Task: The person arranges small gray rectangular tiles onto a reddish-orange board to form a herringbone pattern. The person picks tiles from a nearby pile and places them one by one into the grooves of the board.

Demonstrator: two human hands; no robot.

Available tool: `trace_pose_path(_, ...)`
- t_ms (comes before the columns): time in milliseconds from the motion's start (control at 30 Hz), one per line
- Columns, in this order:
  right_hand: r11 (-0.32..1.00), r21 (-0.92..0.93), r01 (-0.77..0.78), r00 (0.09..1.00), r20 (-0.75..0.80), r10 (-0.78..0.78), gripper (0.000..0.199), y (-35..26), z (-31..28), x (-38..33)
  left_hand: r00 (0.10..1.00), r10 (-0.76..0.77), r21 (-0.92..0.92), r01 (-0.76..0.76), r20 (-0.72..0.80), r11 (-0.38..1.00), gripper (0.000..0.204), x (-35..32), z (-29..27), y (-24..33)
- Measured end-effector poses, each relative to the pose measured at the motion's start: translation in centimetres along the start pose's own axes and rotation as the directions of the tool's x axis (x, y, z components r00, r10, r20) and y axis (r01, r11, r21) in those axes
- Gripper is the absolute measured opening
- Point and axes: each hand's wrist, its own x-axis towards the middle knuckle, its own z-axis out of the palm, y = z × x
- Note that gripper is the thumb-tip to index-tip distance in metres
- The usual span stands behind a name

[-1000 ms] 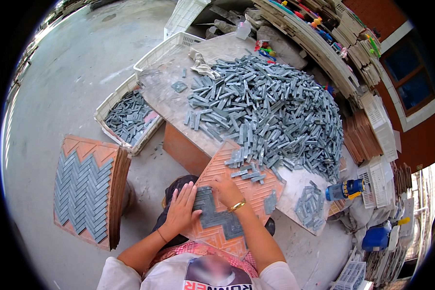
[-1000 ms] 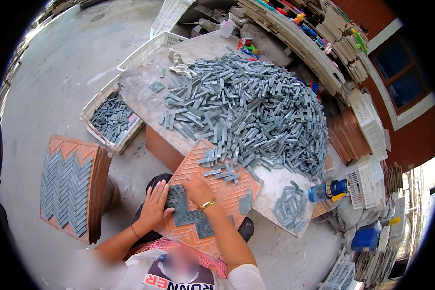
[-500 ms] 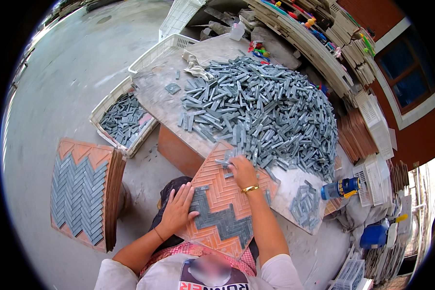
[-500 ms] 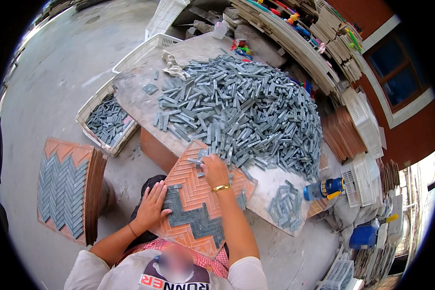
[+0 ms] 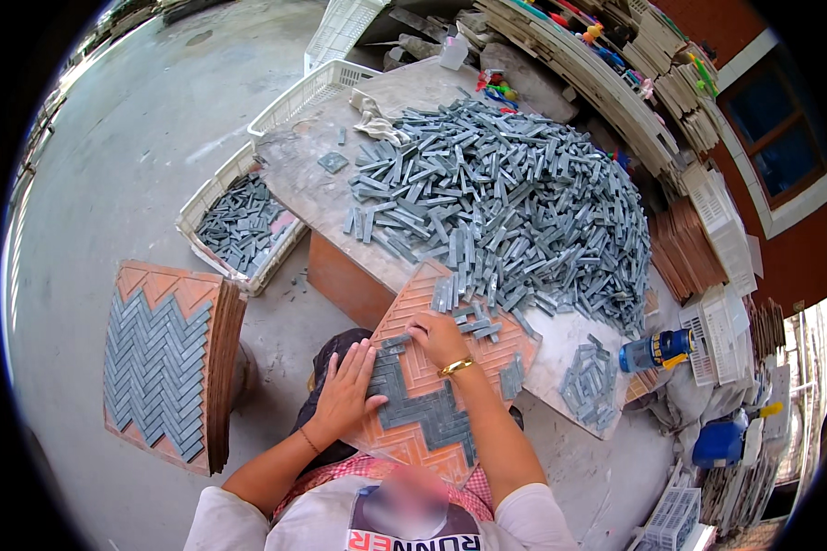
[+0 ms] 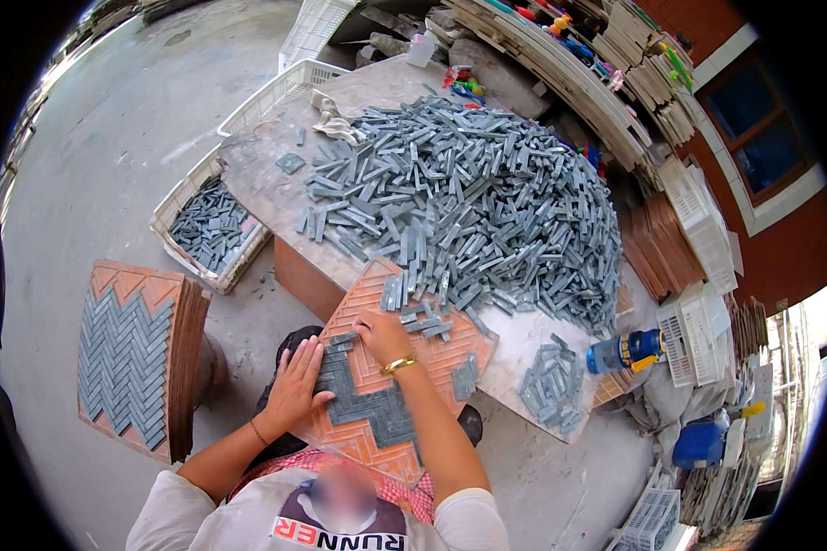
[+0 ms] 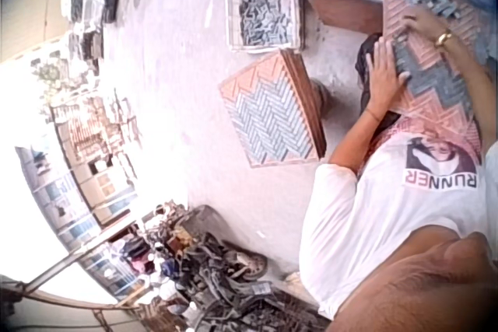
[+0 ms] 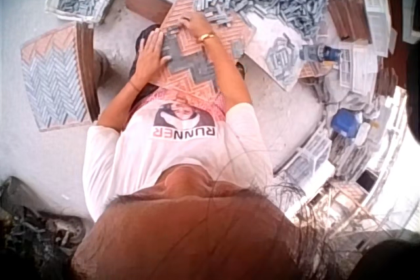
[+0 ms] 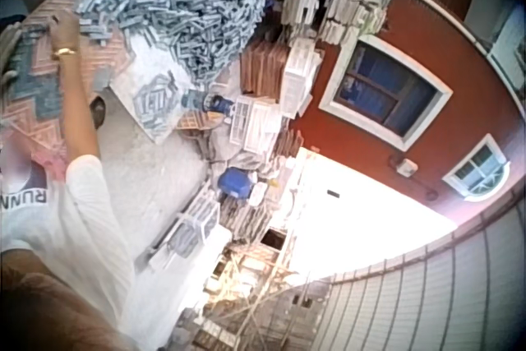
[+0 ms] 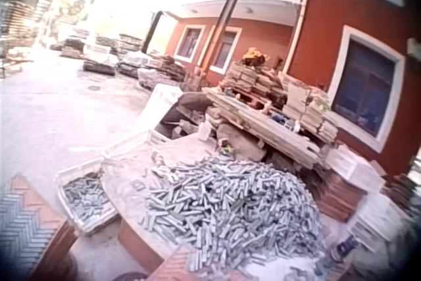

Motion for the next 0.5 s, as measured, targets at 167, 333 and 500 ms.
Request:
trace_pose_path(167, 0.985, -0.159, 0.061, 0.978, -0.188, -0.091, 0.006, -0.2, 2.6, -1.2, 0.999, 0.036, 0.008, -0.036, -0.002, 0.999, 0.083, 1.0, -0.9, 0.7)
trace_pose_path(333, 0.993, -0.090, 0.072, 0.947, -0.306, -0.096, 0.008, -0.7, 3.5, -1.9, 0.999, 0.039, 0.035, -0.039, -0.018, 0.999, 0.076, 1.6, -0.7, 0.7)
trace_pose_path(500, 0.991, -0.087, -0.099, 0.864, -0.501, 0.042, 0.010, 1.2, 0.6, -0.5, 0.954, 0.082, -0.007, -0.088, -0.290, 0.996, 0.047, 3.6, -0.6, 0.3)
